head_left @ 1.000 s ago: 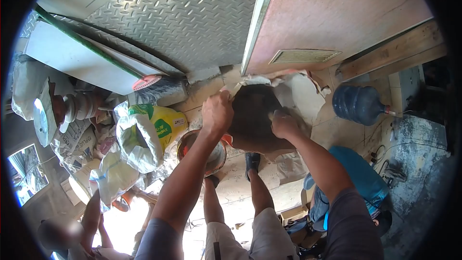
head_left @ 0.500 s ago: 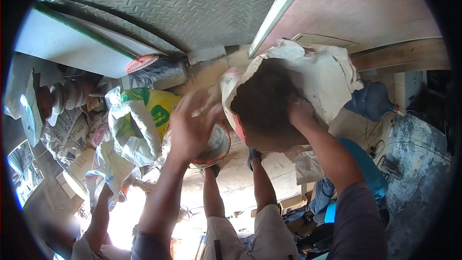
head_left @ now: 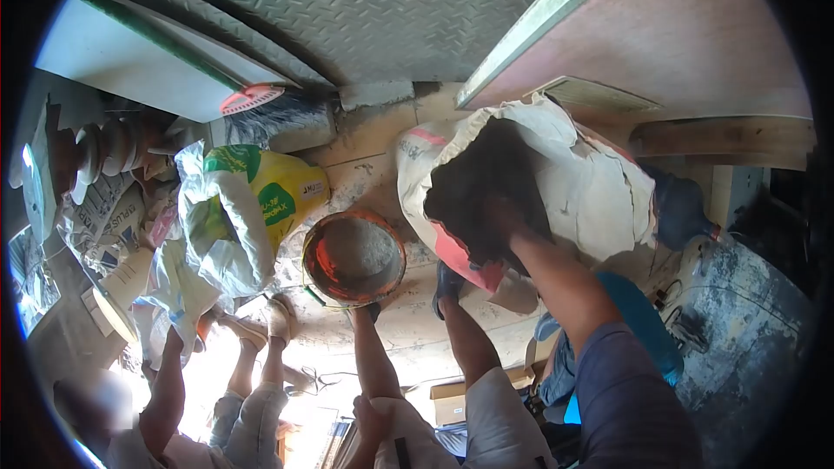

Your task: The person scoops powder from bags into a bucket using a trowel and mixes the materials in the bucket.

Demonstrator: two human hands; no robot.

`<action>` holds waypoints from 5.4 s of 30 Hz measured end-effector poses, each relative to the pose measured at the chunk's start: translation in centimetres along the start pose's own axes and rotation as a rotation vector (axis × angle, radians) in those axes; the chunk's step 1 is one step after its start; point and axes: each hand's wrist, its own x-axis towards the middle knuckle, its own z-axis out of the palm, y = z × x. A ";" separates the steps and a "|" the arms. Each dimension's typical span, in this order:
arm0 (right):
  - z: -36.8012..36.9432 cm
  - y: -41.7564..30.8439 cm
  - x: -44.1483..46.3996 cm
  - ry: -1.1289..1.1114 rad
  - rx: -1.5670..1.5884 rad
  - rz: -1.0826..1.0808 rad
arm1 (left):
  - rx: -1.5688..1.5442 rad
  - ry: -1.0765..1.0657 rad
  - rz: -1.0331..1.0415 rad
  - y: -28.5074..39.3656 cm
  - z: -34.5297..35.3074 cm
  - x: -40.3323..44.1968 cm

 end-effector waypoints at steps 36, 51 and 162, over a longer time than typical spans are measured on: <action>-7.0 -1.5 -14.3 0.335 0.310 0.099 | 0.057 0.059 -0.037 -3.7 -0.6 -1.0; -10.4 -2.4 -23.6 0.387 0.453 0.203 | 0.036 0.021 -0.044 -4.2 -1.5 -0.1; 8.6 -19.9 -16.6 0.418 0.103 -0.275 | -0.077 0.004 0.092 -11.0 5.2 1.0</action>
